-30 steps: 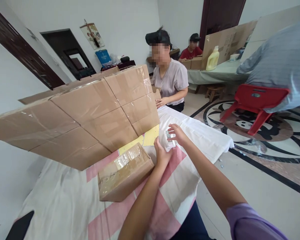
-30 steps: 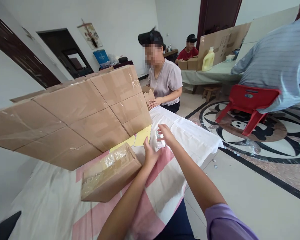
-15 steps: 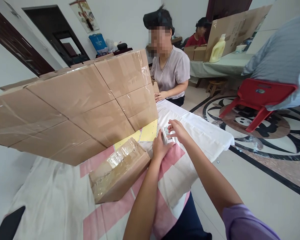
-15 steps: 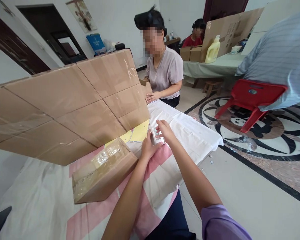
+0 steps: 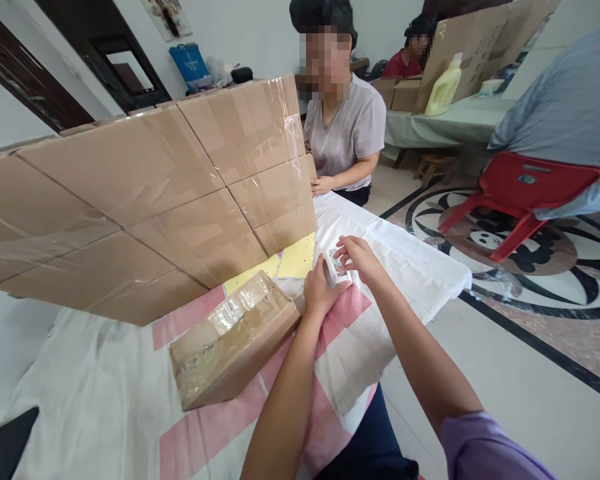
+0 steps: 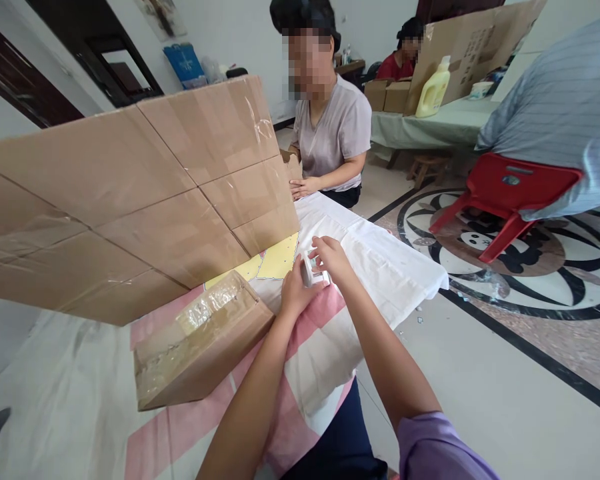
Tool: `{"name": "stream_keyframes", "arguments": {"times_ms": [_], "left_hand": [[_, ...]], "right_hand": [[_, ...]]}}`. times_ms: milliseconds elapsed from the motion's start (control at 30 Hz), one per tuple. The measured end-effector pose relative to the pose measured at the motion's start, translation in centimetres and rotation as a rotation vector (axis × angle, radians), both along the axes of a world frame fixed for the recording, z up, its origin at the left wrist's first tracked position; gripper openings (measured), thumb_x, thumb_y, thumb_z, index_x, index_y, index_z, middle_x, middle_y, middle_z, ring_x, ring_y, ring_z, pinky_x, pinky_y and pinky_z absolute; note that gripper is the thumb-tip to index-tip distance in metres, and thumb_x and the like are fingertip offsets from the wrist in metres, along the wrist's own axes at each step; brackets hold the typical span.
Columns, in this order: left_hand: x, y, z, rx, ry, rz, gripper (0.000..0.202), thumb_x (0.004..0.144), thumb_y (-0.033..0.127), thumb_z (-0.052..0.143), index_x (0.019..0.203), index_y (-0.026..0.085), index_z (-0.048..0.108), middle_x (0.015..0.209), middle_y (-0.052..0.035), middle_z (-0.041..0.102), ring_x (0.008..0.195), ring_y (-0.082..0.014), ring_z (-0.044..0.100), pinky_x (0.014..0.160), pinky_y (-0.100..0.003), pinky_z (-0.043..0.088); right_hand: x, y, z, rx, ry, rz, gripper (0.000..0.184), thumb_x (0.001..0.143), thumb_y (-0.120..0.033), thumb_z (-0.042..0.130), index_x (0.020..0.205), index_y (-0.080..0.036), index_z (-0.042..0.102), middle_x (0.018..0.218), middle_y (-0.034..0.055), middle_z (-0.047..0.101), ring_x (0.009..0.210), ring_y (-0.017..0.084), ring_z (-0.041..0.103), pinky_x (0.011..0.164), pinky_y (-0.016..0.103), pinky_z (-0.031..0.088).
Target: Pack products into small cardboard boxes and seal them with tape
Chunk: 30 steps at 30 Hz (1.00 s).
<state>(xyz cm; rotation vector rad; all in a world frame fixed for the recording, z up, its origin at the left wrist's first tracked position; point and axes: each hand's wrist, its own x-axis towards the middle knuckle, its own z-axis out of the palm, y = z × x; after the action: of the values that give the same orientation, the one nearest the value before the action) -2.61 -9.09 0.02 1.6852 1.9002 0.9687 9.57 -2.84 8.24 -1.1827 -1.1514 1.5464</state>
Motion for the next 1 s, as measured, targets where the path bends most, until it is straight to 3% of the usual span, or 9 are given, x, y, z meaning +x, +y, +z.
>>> {"name": "stream_keyframes", "arguments": {"times_ms": [133,267,633,900,1000], "left_hand": [[0.0,0.0,0.2,0.022,0.009,-0.013,0.1,0.074,0.054,0.077,0.156,0.027,0.025,0.153,-0.0103,0.051,0.136,-0.0341,0.051,0.111,-0.047,0.039],[0.0,0.0,0.1,0.007,0.016,-0.003,0.103,0.073,0.057,0.077,0.156,0.027,0.024,0.15,-0.0105,0.055,0.134,-0.0344,0.052,0.112,-0.048,0.038],[-0.1,0.0,-0.5,0.055,0.04,-0.013,0.1,0.075,0.052,0.077,0.156,0.026,0.024,0.15,-0.0097,0.055,0.136,-0.0324,0.052,0.117,-0.047,0.034],[-0.1,-0.1,-0.4,0.059,0.033,-0.014,0.094,0.079,0.045,0.073,0.156,0.025,0.024,0.15,-0.0098,0.055,0.135,-0.0322,0.052,0.118,-0.047,0.032],[-0.1,-0.2,-0.3,0.049,0.028,-0.013,0.094,0.079,0.044,0.074,0.157,0.026,0.024,0.148,-0.0091,0.057,0.134,-0.0321,0.054,0.117,-0.047,0.033]], "right_hand": [[0.0,0.0,1.2,0.041,-0.012,-0.028,0.021,0.089,-0.038,0.061,0.081,-0.019,0.06,0.069,0.0042,0.064,0.052,0.011,0.047,0.054,0.033,0.06],[-0.2,-0.8,1.6,0.029,-0.026,0.04,0.019,0.088,-0.036,0.061,0.08,-0.019,0.061,0.07,0.0051,0.067,0.054,0.013,0.051,0.054,0.03,0.057],[1.1,-3.6,-1.1,-0.031,0.012,0.03,0.023,0.085,-0.042,0.063,0.08,-0.02,0.061,0.067,0.0044,0.069,0.055,0.014,0.059,0.057,0.027,0.047],[0.9,-5.2,-1.8,0.012,-0.024,-0.024,0.02,0.083,-0.039,0.062,0.075,-0.021,0.059,0.066,0.0021,0.068,0.056,0.013,0.057,0.055,0.025,0.045],[1.2,-6.1,-2.6,-0.023,-0.024,0.021,0.019,0.084,-0.039,0.059,0.076,-0.022,0.059,0.069,0.0019,0.069,0.053,0.013,0.053,0.05,0.025,0.043]]}}
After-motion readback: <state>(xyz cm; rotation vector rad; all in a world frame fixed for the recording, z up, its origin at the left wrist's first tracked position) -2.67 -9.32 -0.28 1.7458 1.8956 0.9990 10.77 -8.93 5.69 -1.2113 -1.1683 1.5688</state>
